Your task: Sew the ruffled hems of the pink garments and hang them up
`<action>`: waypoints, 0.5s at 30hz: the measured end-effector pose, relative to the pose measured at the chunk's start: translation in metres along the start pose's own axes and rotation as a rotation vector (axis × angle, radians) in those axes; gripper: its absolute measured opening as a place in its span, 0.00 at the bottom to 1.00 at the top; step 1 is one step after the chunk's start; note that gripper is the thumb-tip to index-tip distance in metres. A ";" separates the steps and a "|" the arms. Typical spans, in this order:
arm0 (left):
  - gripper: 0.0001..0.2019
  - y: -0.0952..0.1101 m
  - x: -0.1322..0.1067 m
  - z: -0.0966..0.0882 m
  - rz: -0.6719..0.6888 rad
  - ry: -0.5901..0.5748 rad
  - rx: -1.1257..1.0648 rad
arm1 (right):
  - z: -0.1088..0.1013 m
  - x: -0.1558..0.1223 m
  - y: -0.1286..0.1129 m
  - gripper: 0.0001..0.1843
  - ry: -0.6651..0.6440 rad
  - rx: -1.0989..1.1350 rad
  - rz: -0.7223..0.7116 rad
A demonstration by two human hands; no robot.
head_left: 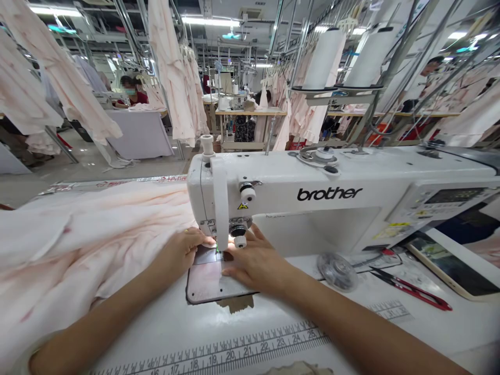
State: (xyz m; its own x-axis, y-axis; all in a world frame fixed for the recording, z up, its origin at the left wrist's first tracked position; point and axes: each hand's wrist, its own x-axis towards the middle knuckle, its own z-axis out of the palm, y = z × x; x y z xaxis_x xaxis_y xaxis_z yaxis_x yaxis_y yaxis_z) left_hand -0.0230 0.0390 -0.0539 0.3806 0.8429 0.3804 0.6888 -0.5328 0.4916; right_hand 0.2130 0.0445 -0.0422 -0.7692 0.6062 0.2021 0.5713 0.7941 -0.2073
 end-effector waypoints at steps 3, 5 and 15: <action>0.23 0.000 0.005 0.000 0.005 -0.006 0.009 | -0.002 0.001 -0.001 0.19 -0.015 0.001 0.000; 0.23 -0.001 0.008 0.000 0.011 -0.009 0.014 | -0.002 0.001 -0.001 0.19 -0.023 0.003 0.003; 0.22 0.001 0.008 -0.002 0.066 -0.029 0.045 | 0.001 0.001 0.002 0.18 -0.006 -0.039 -0.010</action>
State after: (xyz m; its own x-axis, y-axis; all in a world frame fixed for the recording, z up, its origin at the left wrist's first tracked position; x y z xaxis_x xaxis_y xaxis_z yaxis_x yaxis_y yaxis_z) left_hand -0.0207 0.0453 -0.0485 0.4435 0.8082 0.3874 0.6882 -0.5840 0.4304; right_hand 0.2124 0.0465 -0.0436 -0.7765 0.5981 0.1980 0.5744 0.8012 -0.1677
